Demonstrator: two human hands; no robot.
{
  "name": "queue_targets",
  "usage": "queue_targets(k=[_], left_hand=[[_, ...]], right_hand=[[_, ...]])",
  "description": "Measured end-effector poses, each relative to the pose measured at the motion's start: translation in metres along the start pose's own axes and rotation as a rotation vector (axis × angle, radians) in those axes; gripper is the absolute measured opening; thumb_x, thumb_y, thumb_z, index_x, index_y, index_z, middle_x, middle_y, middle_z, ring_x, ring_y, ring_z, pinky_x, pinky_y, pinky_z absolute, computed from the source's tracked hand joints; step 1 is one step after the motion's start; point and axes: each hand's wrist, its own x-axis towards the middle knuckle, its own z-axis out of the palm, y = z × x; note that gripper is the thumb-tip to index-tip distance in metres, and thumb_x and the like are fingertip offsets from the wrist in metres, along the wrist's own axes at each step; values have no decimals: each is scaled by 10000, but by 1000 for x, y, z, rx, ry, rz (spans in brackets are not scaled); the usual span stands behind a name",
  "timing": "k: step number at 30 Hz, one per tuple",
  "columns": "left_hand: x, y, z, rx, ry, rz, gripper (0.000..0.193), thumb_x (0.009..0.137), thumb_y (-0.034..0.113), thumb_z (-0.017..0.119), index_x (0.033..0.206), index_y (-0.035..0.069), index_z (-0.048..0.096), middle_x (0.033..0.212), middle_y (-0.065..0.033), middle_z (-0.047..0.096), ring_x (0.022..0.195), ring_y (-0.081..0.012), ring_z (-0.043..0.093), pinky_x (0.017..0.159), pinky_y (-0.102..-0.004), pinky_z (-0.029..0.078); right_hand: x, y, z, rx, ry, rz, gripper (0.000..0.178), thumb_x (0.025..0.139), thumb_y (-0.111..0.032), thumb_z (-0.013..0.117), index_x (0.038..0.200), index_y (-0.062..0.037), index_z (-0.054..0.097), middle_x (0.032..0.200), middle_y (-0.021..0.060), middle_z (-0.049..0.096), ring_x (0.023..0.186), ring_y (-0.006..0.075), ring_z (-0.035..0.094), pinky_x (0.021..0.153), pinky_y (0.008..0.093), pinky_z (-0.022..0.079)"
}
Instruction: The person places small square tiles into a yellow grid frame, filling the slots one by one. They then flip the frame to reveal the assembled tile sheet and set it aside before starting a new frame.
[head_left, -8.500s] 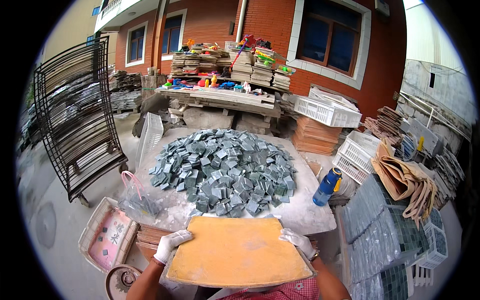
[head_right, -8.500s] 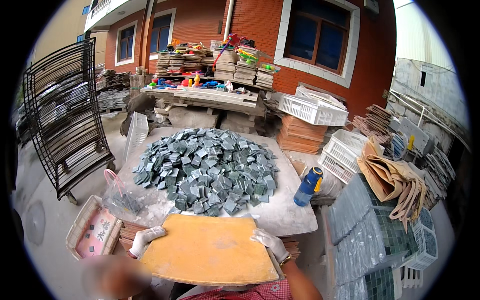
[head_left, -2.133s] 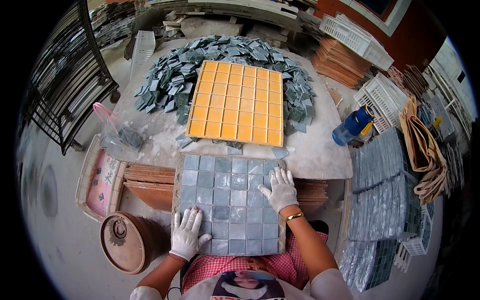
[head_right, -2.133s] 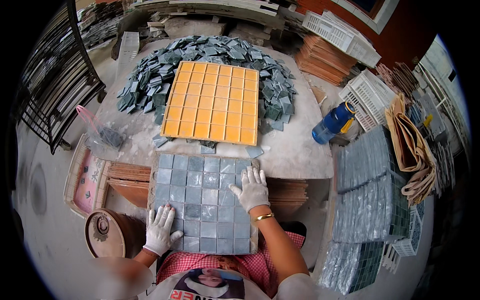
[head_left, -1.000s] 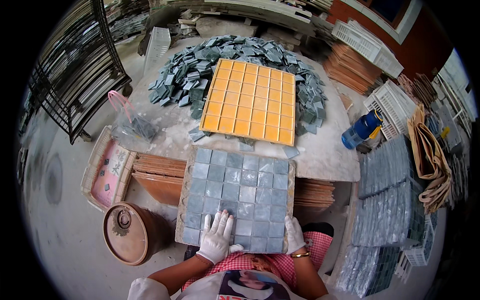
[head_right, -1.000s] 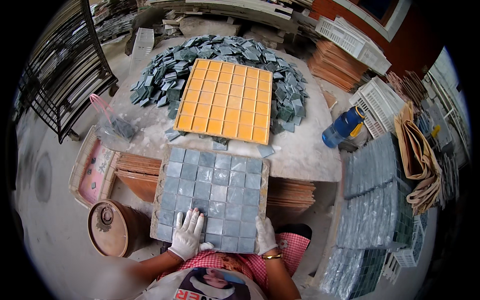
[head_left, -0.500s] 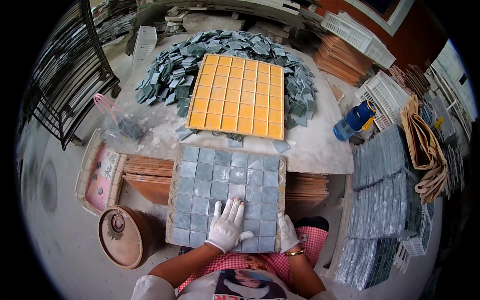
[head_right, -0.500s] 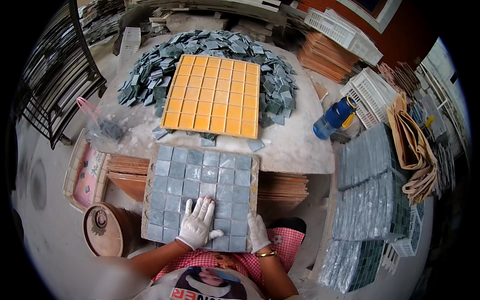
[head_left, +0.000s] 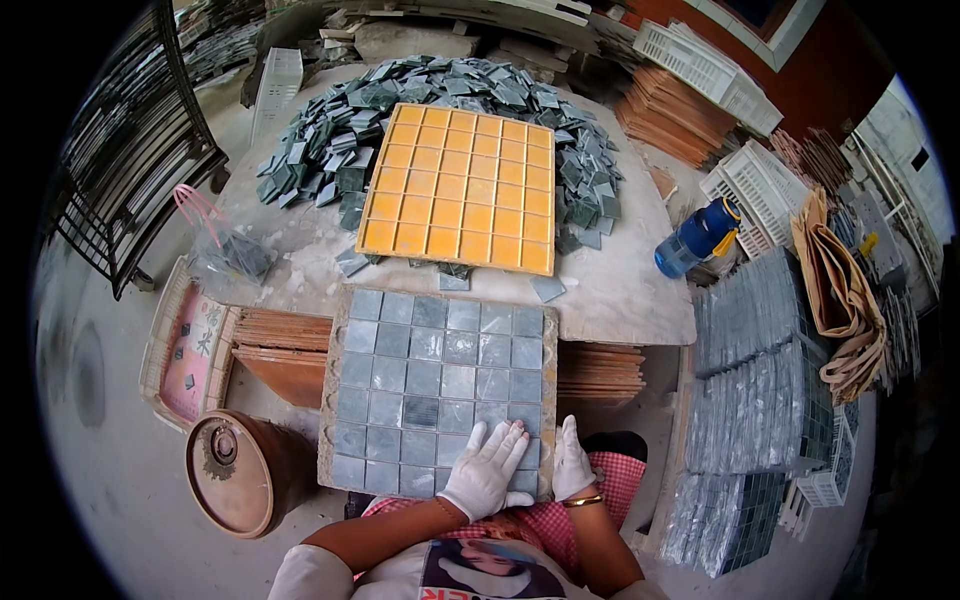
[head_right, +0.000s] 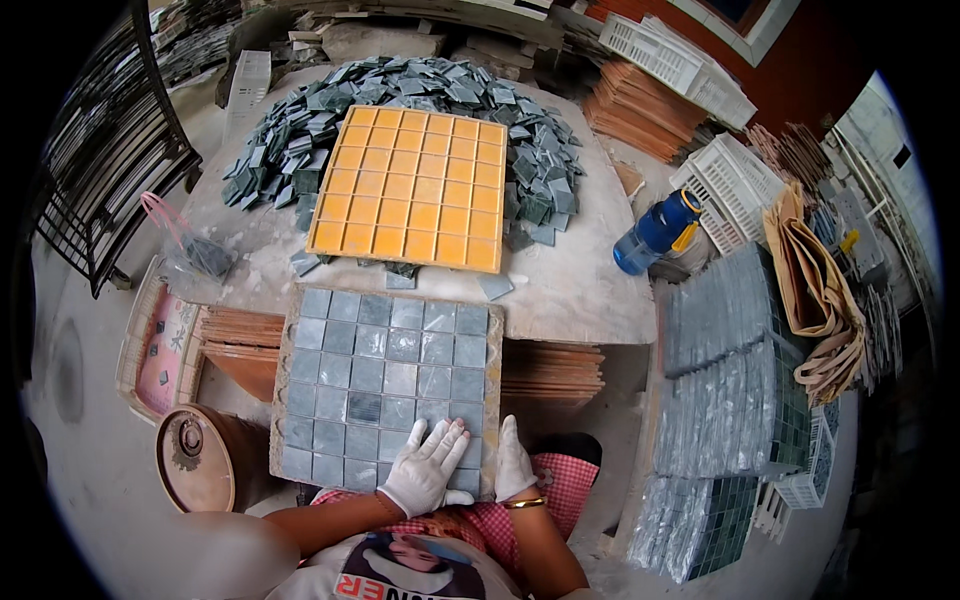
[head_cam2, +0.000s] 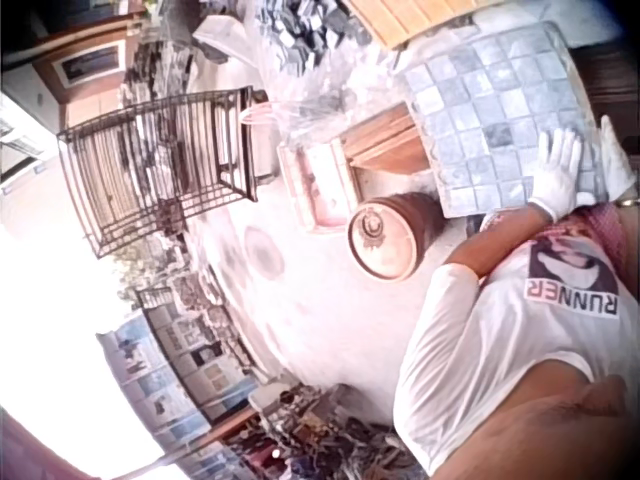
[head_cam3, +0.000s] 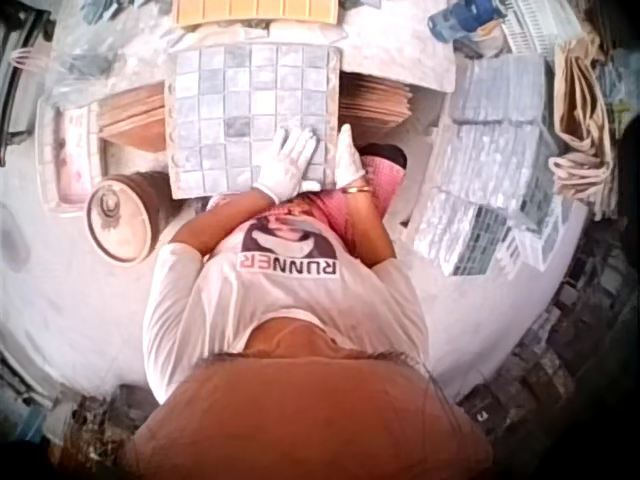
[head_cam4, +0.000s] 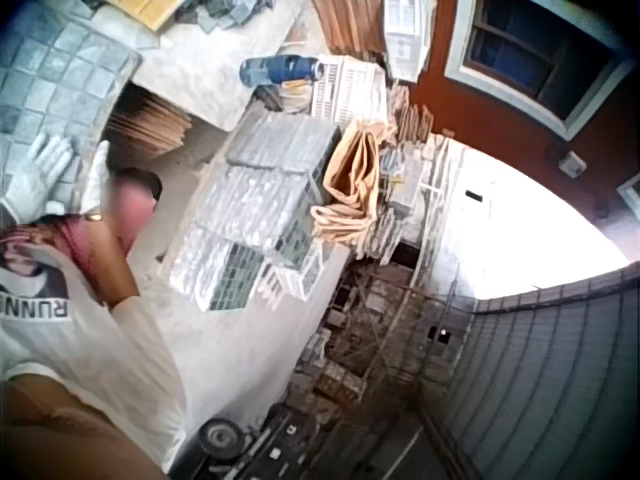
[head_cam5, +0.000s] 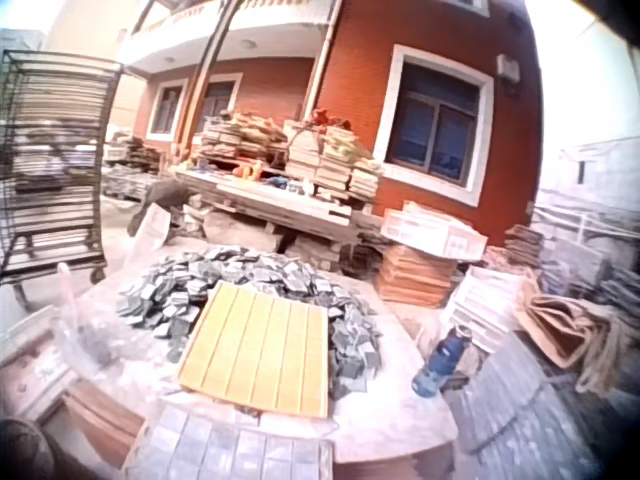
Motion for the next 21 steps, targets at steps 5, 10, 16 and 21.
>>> queue_targets(k=[5,10,16,21], left_hand=[[22,22,16,-14,-19,22,941,728,603,582,1375,-49,376,1457,-228,342,1362,-348,323,1107,-548,189],[27,20,26,-21,5,8,955,738,631,541,1381,-51,362,1460,-230,333,1369,-361,298,1107,-560,167],[45,3,11,-22,67,3,927,779,638,497,1400,-31,335,1473,-192,327,1375,-328,292,1116,-531,167],[61,-22,6,59,38,-118,892,781,601,532,1409,-4,341,1479,-162,328,1380,-298,288,1127,-501,161]], right_hand=[[18,29,-37,272,-72,206,720,959,-597,293,1309,11,456,1291,133,529,1200,227,492,1045,337,359],[5,4,-9,68,-65,135,846,928,-668,171,1355,24,403,1353,151,466,1267,259,424,1109,357,254],[4,-2,-14,47,-176,90,812,939,-641,218,1387,23,349,1376,146,444,1268,252,424,1099,351,277],[13,16,-36,216,-227,36,446,1022,-228,253,1352,48,373,1293,173,523,1155,241,523,1069,343,305]])
